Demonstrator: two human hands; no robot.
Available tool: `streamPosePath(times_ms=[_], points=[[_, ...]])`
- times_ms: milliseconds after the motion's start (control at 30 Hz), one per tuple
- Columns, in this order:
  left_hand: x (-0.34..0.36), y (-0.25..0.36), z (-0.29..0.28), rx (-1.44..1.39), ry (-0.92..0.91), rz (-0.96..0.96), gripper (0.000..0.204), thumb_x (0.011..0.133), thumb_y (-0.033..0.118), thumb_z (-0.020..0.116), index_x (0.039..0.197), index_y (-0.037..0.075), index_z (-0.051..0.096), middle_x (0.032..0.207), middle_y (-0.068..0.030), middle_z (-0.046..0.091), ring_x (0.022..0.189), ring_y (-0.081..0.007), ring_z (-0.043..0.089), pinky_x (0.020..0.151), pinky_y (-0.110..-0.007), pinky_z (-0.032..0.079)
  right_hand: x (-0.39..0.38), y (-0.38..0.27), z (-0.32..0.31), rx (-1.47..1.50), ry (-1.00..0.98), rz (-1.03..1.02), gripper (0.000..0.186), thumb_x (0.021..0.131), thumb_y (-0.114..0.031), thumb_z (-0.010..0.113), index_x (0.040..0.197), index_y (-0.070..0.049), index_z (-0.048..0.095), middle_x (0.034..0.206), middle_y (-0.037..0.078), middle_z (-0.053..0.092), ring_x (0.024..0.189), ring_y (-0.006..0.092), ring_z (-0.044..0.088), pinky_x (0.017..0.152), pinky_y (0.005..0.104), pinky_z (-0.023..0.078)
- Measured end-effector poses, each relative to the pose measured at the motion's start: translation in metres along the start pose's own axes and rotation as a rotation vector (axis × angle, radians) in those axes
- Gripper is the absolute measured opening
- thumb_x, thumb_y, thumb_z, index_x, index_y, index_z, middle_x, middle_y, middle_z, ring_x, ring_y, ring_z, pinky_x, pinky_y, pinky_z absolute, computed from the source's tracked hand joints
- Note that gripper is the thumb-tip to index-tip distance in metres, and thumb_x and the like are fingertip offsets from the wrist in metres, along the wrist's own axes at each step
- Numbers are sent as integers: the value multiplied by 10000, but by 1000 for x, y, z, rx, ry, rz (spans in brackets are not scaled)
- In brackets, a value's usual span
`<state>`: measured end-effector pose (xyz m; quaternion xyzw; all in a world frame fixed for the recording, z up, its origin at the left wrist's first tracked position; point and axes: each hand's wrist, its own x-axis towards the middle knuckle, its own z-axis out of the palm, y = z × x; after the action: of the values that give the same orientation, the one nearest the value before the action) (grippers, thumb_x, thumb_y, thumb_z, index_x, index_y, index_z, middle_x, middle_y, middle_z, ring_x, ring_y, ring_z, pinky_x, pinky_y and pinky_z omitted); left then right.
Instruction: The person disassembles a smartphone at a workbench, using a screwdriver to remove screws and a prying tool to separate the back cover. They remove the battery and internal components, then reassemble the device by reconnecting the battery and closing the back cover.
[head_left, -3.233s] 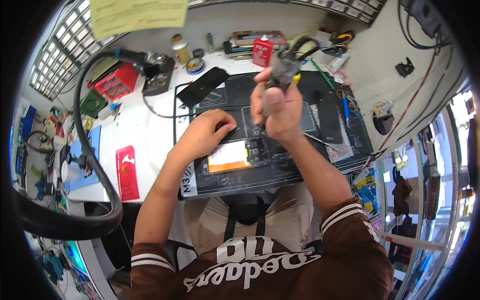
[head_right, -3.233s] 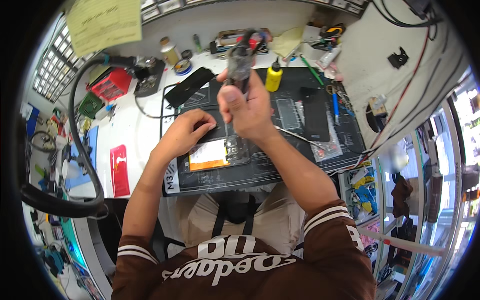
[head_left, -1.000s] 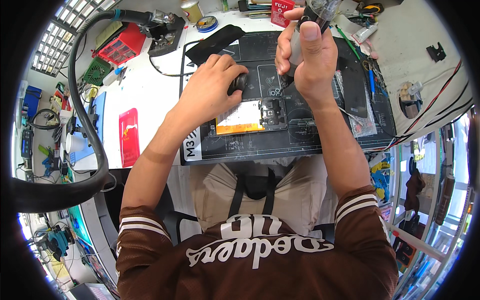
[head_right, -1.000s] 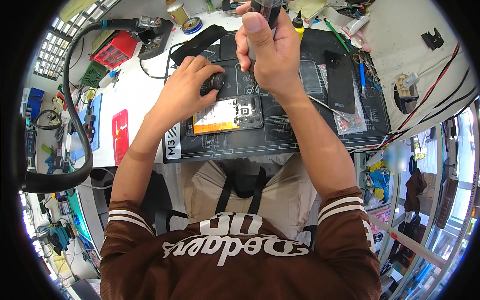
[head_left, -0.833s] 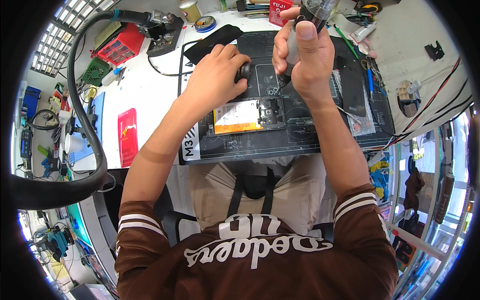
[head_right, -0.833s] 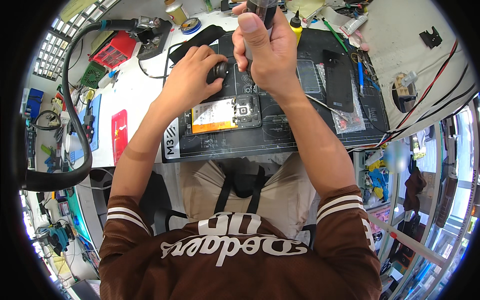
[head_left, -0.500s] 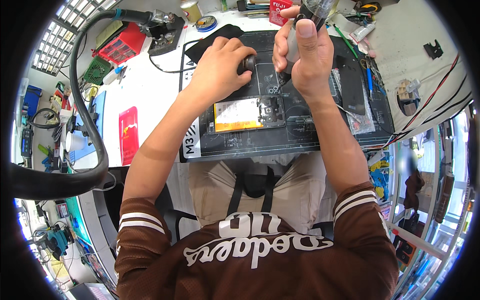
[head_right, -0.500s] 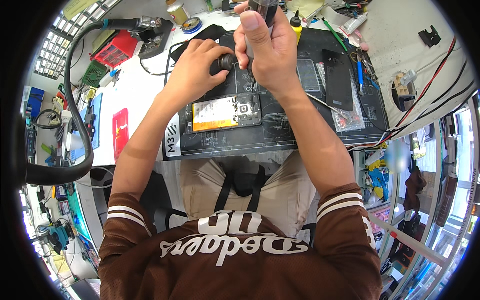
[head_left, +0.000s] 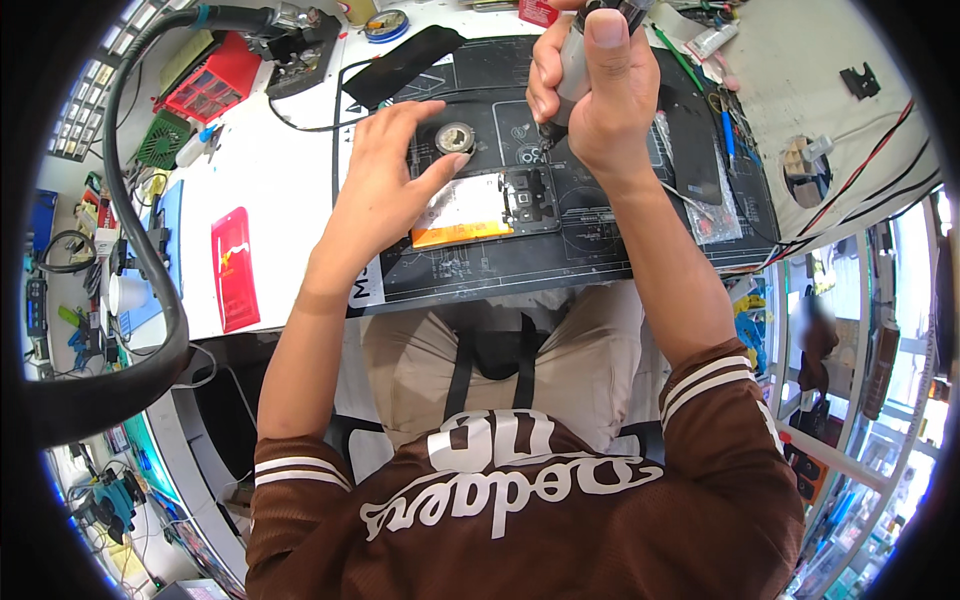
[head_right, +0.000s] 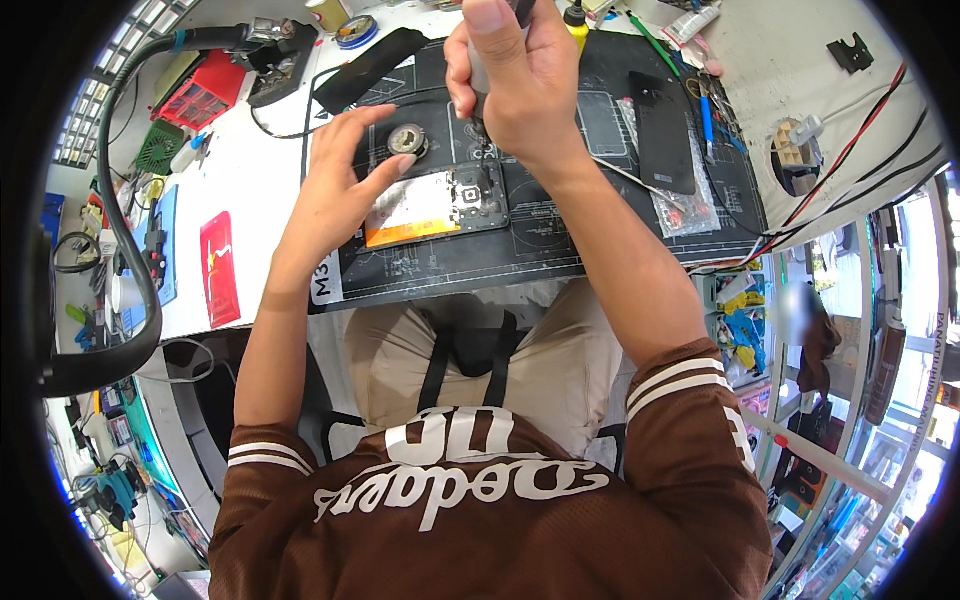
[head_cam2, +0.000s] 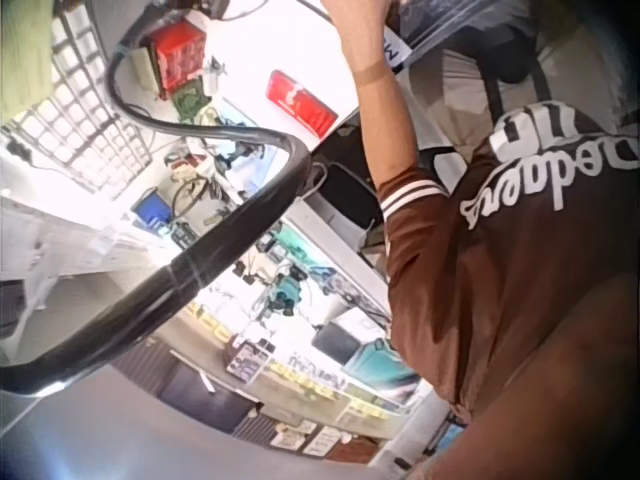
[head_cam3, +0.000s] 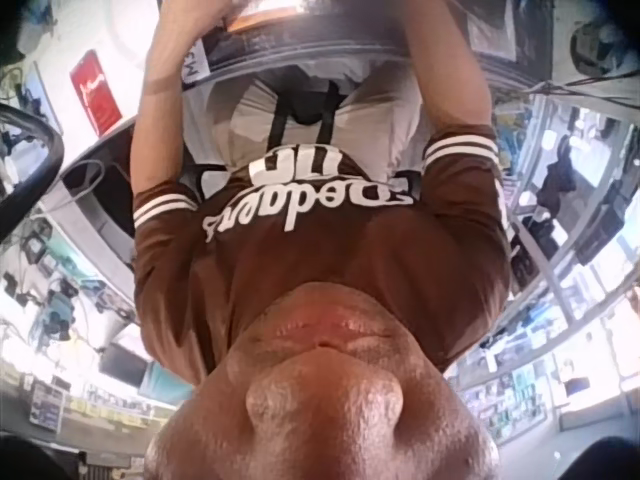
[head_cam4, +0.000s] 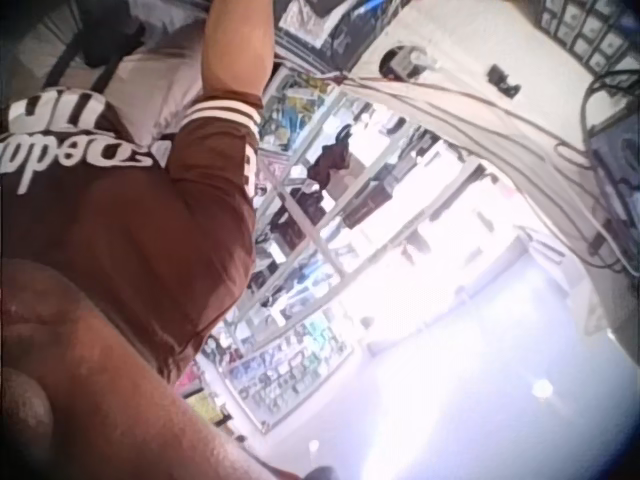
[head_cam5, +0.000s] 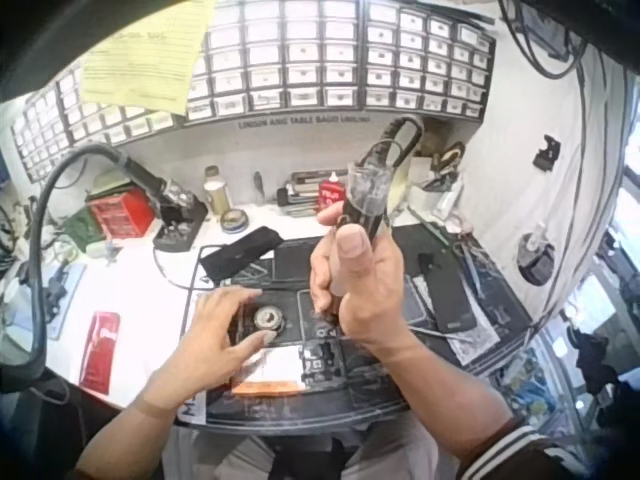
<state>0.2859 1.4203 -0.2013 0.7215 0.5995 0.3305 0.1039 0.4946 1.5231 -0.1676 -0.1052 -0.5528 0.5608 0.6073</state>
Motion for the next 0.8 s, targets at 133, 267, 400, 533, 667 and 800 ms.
streamPosePath(times_ms=[133,267,400,533,667,800], points=[[-25,26,-10,-15,-51,0,504,923,271,845,1349,60,680,1394,-135,648,1364,-352,512,1176,-464,403,-1,-6,3,-18,51,21,510,1101,-516,604,1305,-56,517,738,54,570,514,112,536,478,251,456],[-56,41,-7,7,-72,-9,569,896,282,868,1384,77,657,1414,-122,637,1389,-348,506,1188,-481,375,-1,0,3,-26,12,-16,519,1099,-520,607,1308,-53,518,735,51,571,515,109,535,478,246,448],[-70,40,7,22,-18,-44,665,856,311,900,1425,97,632,1446,-107,616,1407,-336,504,1192,-494,359,-2,-4,9,-19,34,22,514,1101,-518,604,1307,-53,526,716,44,569,510,107,533,471,242,438],[-71,43,13,126,-15,-50,689,835,351,917,1419,109,643,1457,-91,606,1397,-325,513,1184,-485,368,-1,-14,10,-64,50,30,504,1094,-508,624,1300,-55,546,696,41,570,500,107,531,460,242,435],[-71,44,16,138,-4,-67,669,825,336,924,1403,129,660,1465,-71,605,1387,-317,517,1186,-472,366,-2,-18,15,-56,83,58,484,1089,-491,644,1296,-61,558,694,43,574,494,106,528,454,241,433],[-70,43,16,148,-12,-67,639,829,332,921,1385,136,675,1464,-63,607,1378,-313,520,1186,-470,362,-4,-10,6,-48,46,25,461,1089,-470,655,1290,-66,563,700,40,573,496,100,525,453,237,430]])
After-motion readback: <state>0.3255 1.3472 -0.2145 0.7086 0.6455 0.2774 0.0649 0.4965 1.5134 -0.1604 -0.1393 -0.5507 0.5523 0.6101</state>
